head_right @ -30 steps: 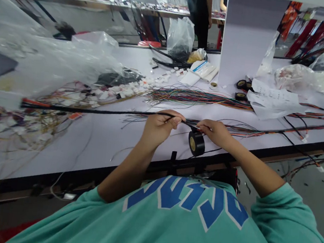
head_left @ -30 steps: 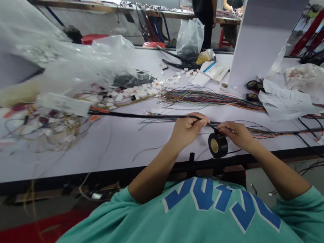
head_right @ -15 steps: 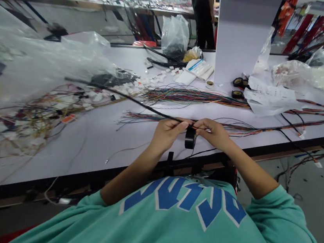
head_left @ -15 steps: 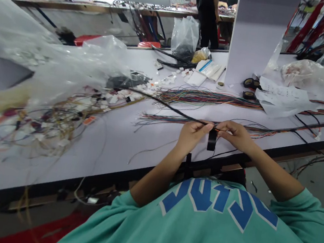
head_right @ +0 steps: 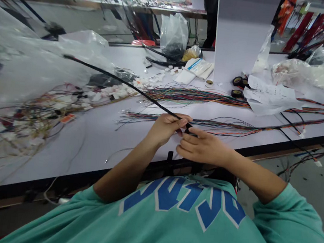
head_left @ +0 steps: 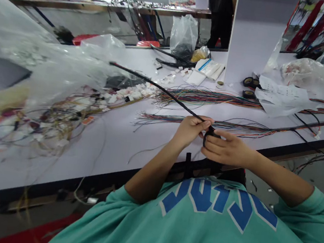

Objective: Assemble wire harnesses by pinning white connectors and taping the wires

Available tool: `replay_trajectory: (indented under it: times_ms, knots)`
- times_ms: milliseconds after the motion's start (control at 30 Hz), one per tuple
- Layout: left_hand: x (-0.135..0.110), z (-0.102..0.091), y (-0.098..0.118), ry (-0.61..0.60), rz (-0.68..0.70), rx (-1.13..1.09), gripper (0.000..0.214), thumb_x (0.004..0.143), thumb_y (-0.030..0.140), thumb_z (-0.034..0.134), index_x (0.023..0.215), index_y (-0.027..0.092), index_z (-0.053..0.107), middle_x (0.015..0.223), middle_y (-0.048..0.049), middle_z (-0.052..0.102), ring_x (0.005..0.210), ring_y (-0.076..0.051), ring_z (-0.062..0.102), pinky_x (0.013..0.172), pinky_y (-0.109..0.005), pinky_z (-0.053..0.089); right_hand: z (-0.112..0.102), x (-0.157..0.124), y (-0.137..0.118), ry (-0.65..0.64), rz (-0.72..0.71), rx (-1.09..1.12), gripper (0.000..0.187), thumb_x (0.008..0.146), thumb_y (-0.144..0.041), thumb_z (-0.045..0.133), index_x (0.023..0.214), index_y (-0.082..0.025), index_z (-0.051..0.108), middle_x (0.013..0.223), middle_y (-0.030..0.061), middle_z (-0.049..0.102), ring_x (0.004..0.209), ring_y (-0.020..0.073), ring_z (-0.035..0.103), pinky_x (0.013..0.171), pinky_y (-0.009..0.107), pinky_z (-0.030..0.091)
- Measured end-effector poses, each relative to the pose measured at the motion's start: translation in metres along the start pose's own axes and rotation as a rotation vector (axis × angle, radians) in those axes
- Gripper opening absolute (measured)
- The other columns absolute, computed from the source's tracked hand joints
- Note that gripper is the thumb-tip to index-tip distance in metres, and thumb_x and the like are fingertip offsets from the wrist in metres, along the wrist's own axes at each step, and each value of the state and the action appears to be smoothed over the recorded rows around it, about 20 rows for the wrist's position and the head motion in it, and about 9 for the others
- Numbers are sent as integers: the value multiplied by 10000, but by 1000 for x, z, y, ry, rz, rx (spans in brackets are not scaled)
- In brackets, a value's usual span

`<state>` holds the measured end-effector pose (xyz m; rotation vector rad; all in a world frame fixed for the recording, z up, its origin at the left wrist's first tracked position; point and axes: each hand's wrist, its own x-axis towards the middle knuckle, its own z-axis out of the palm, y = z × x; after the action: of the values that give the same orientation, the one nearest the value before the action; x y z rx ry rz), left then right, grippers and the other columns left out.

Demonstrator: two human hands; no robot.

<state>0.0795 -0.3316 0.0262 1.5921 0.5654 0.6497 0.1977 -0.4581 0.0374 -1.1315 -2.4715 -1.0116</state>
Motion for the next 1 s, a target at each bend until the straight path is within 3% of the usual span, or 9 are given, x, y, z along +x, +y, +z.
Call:
replay_trajectory:
  times_ms: [67,167,300,367,533,600,767,867,1000]
  knots:
    - [-1,0,3,-20,-9,8,285,640,407,646,675,128,692,664,-46,667,543,-116,560,404,-179,421,-9,1,-1,-63,-102,-3,195,888,-100,404,892,-215,561,811,-36,681,880,113,578,929,288,298]
    - [-5,-1,4,-34,15,78,274,687,387,594,643,128,670,580,-34,633,501,-110,550,417,-185,425,-24,-3,4,-243,-64,62,152,894,-158,415,950,-196,551,776,-6,672,797,130,569,822,300,297]
    - [-14,1,3,-4,138,257,287,752,362,530,590,152,641,588,-29,646,478,-99,543,481,-207,450,-30,-10,23,-432,235,134,407,888,-454,408,1053,-112,553,708,57,665,698,180,565,737,335,273]
    - [-18,4,2,19,250,358,296,780,359,512,596,170,648,651,-27,676,515,-103,563,535,-219,468,-23,-10,32,-466,388,146,404,895,-438,394,1047,-111,578,731,80,682,704,193,579,754,351,266]
    - [-12,5,0,112,525,488,317,817,435,510,698,201,687,703,-32,684,729,-163,612,696,-276,485,5,-6,41,-321,619,384,246,850,-219,447,1012,-194,631,1063,91,670,913,211,594,812,367,311]
    - [-6,5,-2,173,553,458,352,819,483,507,702,200,681,705,-40,672,789,-179,604,756,-303,482,14,-6,39,-256,774,572,230,841,-213,444,970,-181,631,992,83,678,859,187,601,751,324,368]
    - [2,12,-9,139,356,104,376,794,525,535,732,176,659,809,-51,675,808,-165,626,779,-297,502,20,-15,32,-139,1030,1075,175,820,-285,459,825,-164,585,675,6,621,624,123,569,627,256,427]
    - [4,18,-11,135,208,-56,375,753,532,583,736,164,653,765,-35,663,690,-137,626,656,-250,515,20,-18,28,-60,1080,1260,131,762,-283,515,800,-168,563,652,-13,585,608,116,563,613,255,446]
    - [3,23,-12,163,146,-100,424,696,575,614,735,156,660,755,-40,674,634,-120,609,620,-231,514,18,-20,25,-3,1098,1362,104,734,-231,511,783,-173,582,661,-17,585,627,111,566,635,261,458]
